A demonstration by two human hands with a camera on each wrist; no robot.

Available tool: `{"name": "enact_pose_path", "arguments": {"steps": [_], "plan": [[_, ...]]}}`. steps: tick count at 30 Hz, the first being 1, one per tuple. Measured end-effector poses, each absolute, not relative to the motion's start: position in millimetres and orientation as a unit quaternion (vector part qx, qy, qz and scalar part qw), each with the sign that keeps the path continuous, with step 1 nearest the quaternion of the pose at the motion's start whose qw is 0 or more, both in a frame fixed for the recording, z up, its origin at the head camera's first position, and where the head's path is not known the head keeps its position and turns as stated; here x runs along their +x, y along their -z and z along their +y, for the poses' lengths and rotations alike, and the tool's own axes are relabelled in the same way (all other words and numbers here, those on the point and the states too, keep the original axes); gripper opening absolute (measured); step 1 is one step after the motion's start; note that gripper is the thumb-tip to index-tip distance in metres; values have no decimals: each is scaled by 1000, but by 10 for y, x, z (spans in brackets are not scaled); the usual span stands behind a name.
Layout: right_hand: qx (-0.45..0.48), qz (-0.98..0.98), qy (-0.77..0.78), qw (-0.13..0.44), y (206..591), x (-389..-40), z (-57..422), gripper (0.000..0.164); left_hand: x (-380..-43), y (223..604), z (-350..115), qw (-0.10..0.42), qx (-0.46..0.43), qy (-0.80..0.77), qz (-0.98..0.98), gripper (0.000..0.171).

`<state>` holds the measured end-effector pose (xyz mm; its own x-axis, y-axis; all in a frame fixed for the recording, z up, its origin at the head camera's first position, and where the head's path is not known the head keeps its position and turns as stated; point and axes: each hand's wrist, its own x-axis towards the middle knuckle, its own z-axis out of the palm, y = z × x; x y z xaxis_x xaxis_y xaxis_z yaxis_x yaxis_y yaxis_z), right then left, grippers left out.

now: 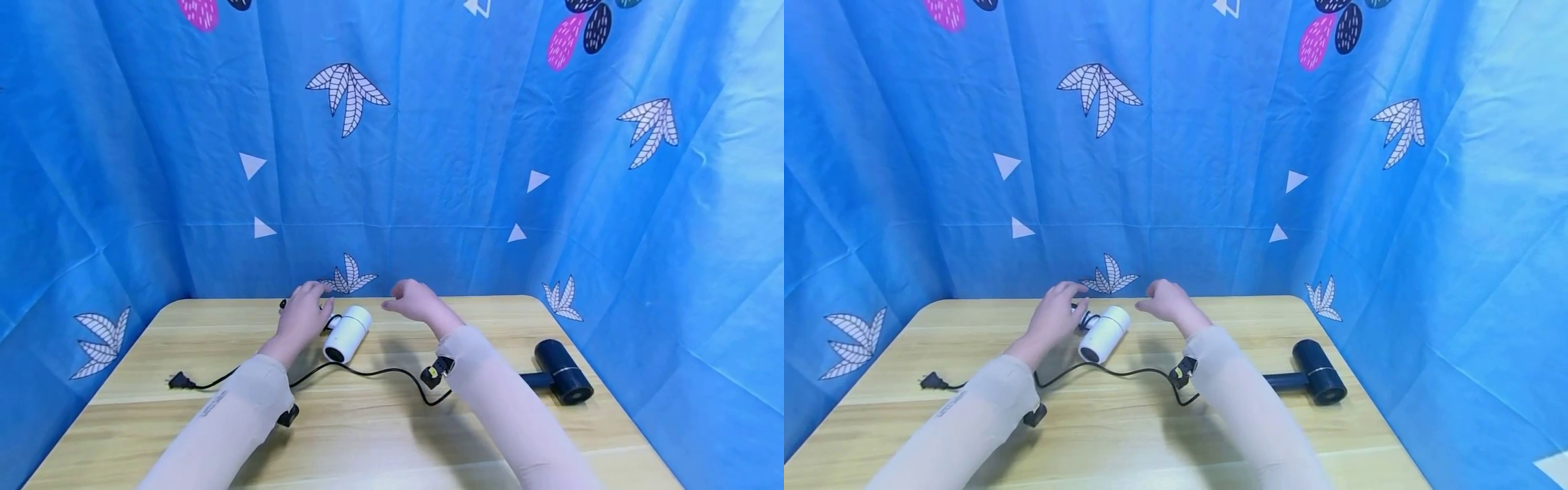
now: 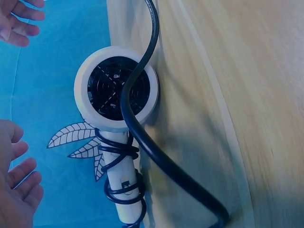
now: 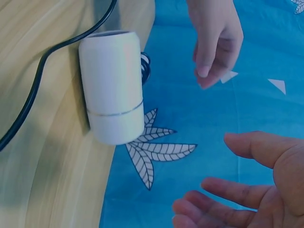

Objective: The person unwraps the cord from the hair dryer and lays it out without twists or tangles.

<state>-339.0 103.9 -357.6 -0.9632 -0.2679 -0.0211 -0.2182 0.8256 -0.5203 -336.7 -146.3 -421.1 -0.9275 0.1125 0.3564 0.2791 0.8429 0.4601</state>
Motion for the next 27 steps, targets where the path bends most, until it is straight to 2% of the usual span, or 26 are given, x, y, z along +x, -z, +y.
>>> {"name": "enact_pose_path", "arguments": {"steps": [8, 17, 22, 27], "plan": [[-112, 949, 288, 67, 3743, -3473, 847, 55, -3466, 4307, -1455, 158, -73, 271, -947, 37], [-70, 946, 306, 84, 4022, -3541, 652, 68, -3585, 4494, -1467, 142, -43, 265, -953, 39], [-55, 950, 293, 88, 4109, -3547, 557, 70, -3633, 4583, -1431, 117, -39, 258, -958, 40], [-36, 947, 306, 91, 4169, -3541, 474, 72, -3693, 4643, -1420, 116, -41, 242, -963, 41]]}}
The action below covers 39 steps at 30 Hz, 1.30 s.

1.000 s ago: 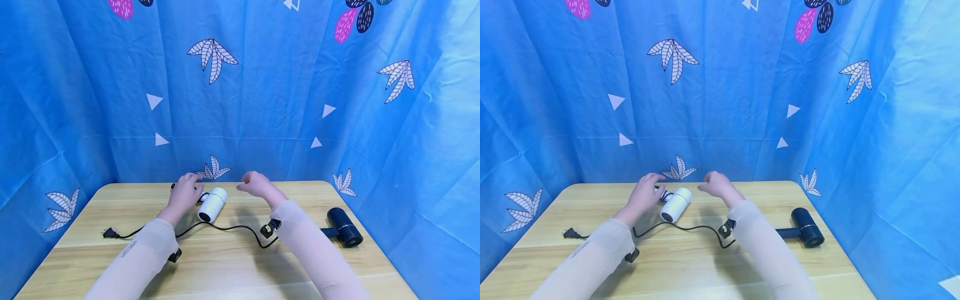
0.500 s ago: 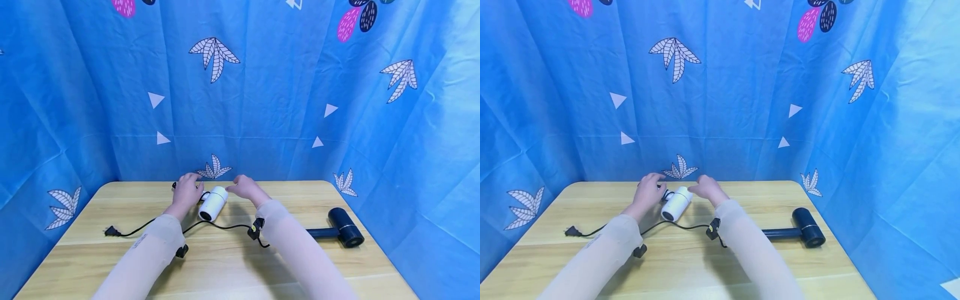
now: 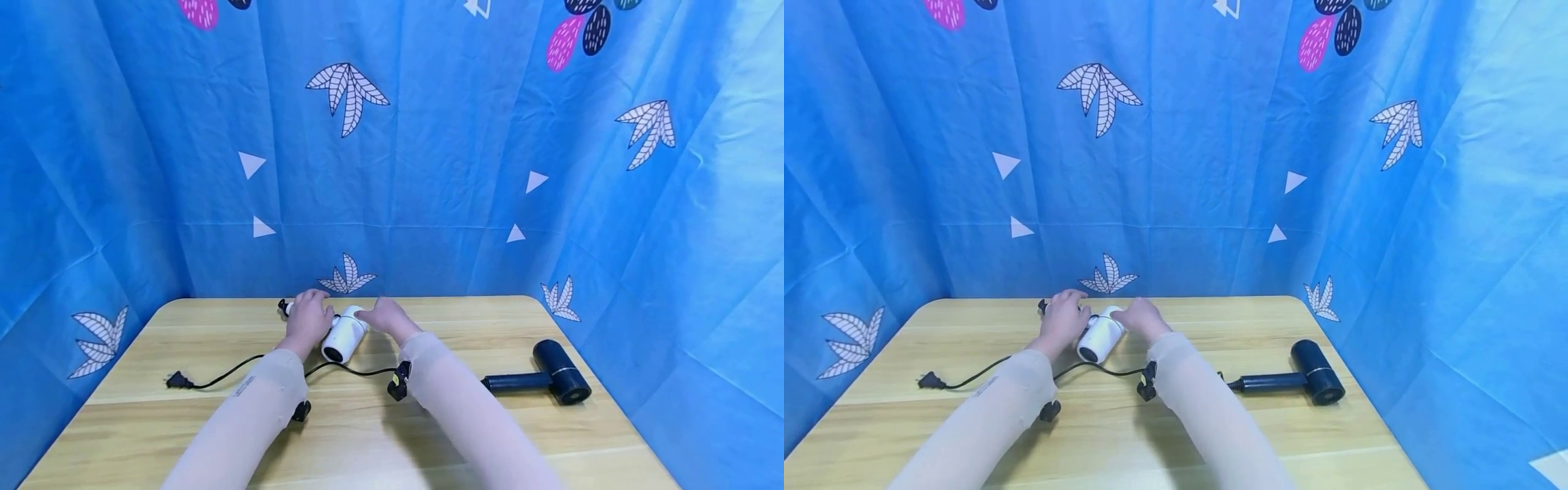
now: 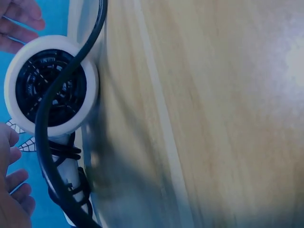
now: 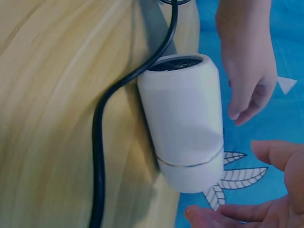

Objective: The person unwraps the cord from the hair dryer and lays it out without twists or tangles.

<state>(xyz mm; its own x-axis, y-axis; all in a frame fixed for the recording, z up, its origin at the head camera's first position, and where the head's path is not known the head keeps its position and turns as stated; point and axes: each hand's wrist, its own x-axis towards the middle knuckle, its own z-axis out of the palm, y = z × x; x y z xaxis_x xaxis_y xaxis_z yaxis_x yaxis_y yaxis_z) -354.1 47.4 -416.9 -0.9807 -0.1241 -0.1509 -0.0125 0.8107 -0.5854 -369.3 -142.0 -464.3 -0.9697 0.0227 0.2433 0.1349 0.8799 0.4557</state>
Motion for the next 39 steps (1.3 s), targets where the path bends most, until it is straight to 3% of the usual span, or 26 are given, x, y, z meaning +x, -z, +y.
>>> {"name": "enact_pose_path", "arguments": {"steps": [16, 31, 39], "plan": [[-23, 949, 297, 106, 4400, -3487, 247, 61, -3696, 4751, -1468, 72, -40, 198, -977, 38], [7, 925, 369, 92, 4459, -3473, 203, 49, -3727, 4789, -1486, 89, -46, 197, -975, 32], [9, 921, 386, 58, 4469, -3503, 226, 44, -3708, 4766, -1482, 100, -53, 176, -978, 31]]}}
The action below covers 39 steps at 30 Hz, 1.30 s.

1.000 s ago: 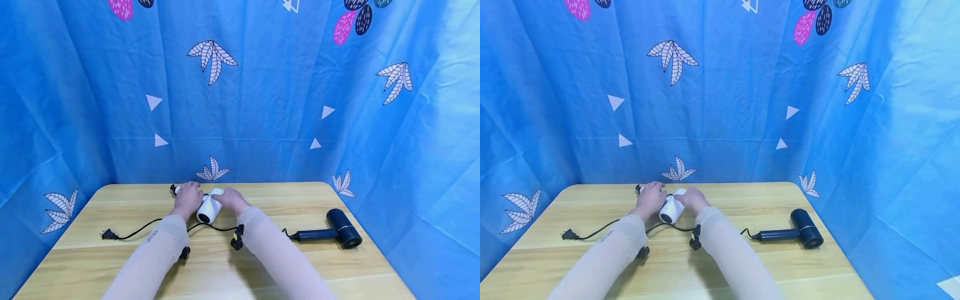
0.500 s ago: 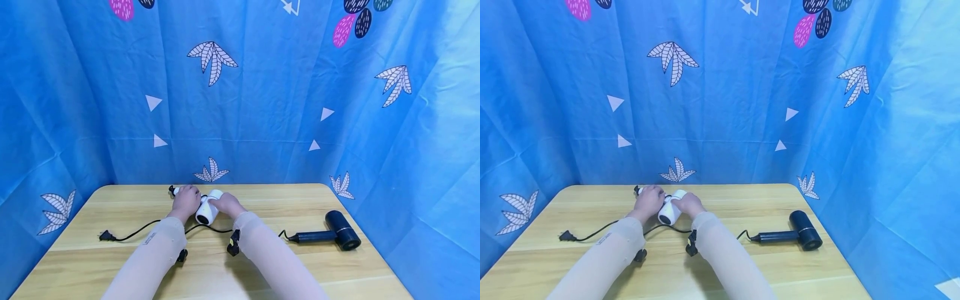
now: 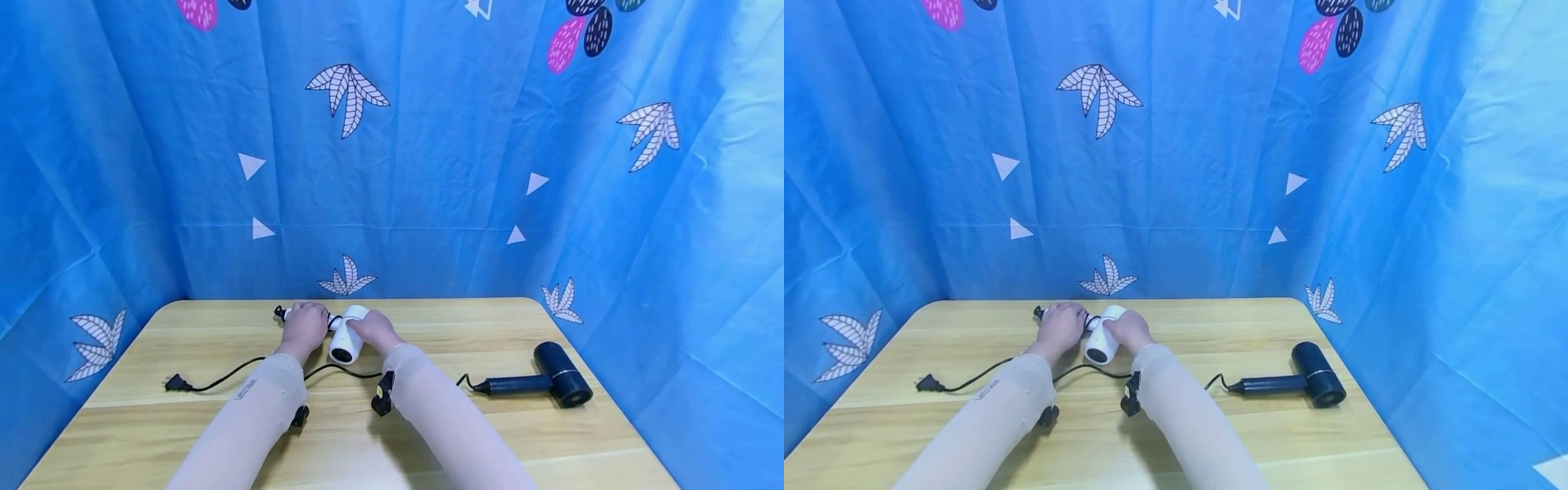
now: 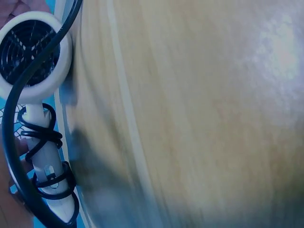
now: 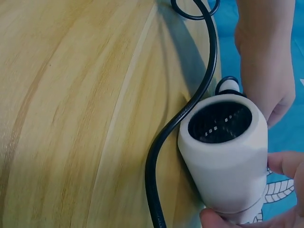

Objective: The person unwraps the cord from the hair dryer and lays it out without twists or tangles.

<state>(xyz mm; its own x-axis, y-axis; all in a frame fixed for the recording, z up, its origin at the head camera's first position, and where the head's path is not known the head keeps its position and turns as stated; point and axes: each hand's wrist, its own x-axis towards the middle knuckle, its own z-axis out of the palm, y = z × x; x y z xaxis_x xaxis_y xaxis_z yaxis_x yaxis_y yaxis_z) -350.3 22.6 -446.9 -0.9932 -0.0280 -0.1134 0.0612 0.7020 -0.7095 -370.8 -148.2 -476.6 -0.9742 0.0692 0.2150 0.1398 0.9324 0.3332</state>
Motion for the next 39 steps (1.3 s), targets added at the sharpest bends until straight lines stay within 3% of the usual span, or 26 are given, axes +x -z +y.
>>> {"name": "enact_pose_path", "arguments": {"steps": [14, 25, 30, 39], "plan": [[9, 908, 417, 49, 4530, -3538, 196, 45, -3690, 4725, -1509, 100, -59, 185, -976, 28], [32, 900, 429, 70, 4554, -3506, 149, 49, -3701, 4766, -1653, 44, -37, 201, -978, 55], [47, 891, 445, 80, 4564, -3533, 143, 54, -3715, 4742, -1713, 42, -49, 194, -979, 57], [53, 877, 473, 65, 4565, -3507, 170, 48, -3716, 4771, -1811, 48, -76, 198, -976, 56]]}}
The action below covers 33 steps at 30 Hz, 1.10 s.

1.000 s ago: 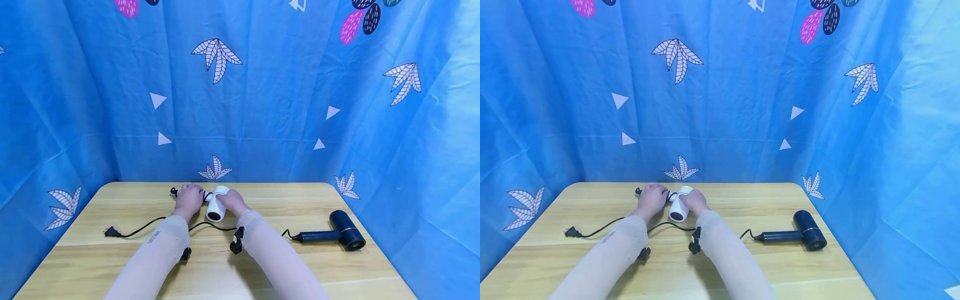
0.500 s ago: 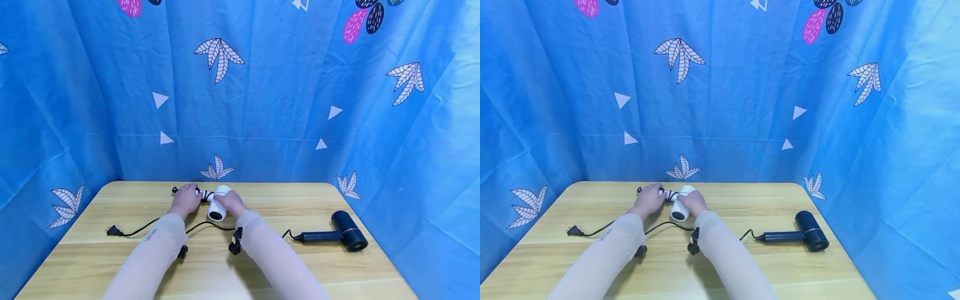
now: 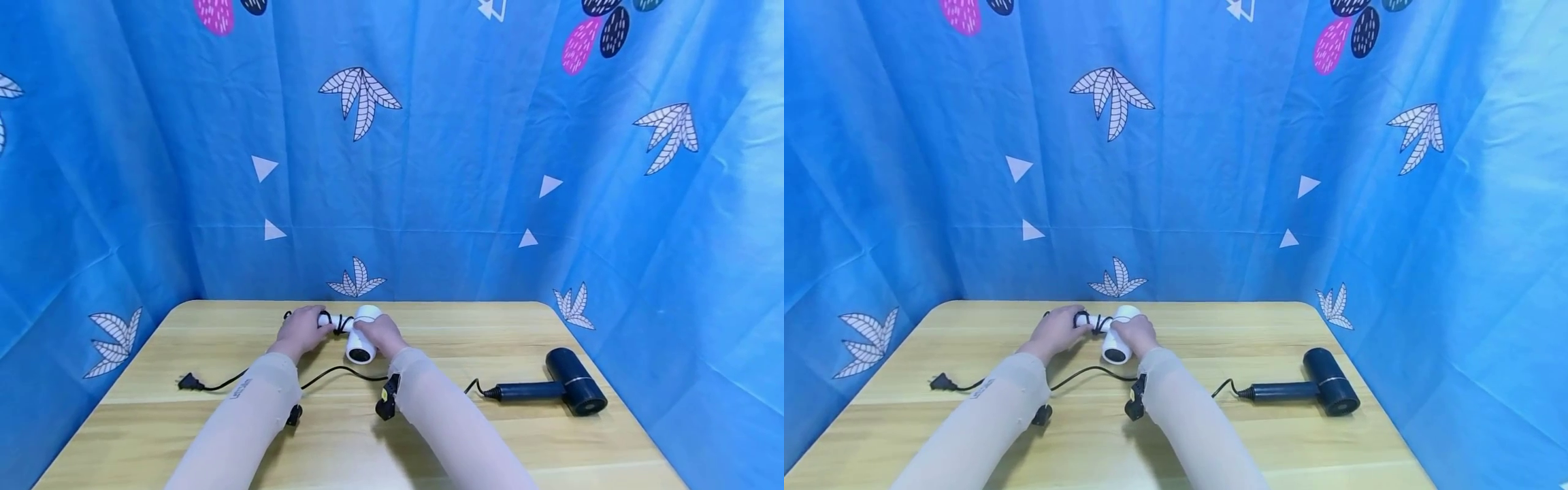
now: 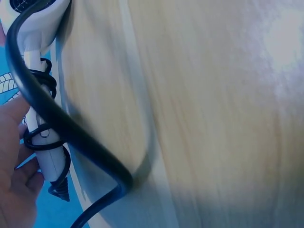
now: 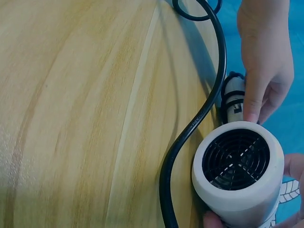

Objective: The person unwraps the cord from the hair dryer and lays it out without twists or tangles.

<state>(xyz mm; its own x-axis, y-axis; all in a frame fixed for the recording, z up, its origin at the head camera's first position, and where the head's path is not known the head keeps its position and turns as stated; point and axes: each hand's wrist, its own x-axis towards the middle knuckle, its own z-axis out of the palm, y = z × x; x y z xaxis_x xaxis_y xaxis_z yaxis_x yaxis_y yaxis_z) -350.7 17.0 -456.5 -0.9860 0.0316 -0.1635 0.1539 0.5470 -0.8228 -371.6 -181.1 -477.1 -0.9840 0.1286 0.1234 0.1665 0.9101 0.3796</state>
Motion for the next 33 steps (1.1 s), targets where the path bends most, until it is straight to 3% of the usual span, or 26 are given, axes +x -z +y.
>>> {"name": "enact_pose_path", "arguments": {"steps": [10, 19, 27, 33], "plan": [[44, 884, 460, 65, 4571, -3538, 225, 52, -3744, 4774, -1826, 85, -108, 183, -974, 52], [38, 902, 422, 79, 4557, -3544, 247, 61, -3698, 4762, -1810, 74, -112, 175, -975, 56], [43, 888, 451, 76, 4516, -3537, 295, 49, -3653, 4709, -1786, 65, -122, 147, -979, 49], [57, 875, 470, 95, 4528, -3549, 325, 50, -3625, 4730, -1790, 68, -133, 132, -980, 48]]}}
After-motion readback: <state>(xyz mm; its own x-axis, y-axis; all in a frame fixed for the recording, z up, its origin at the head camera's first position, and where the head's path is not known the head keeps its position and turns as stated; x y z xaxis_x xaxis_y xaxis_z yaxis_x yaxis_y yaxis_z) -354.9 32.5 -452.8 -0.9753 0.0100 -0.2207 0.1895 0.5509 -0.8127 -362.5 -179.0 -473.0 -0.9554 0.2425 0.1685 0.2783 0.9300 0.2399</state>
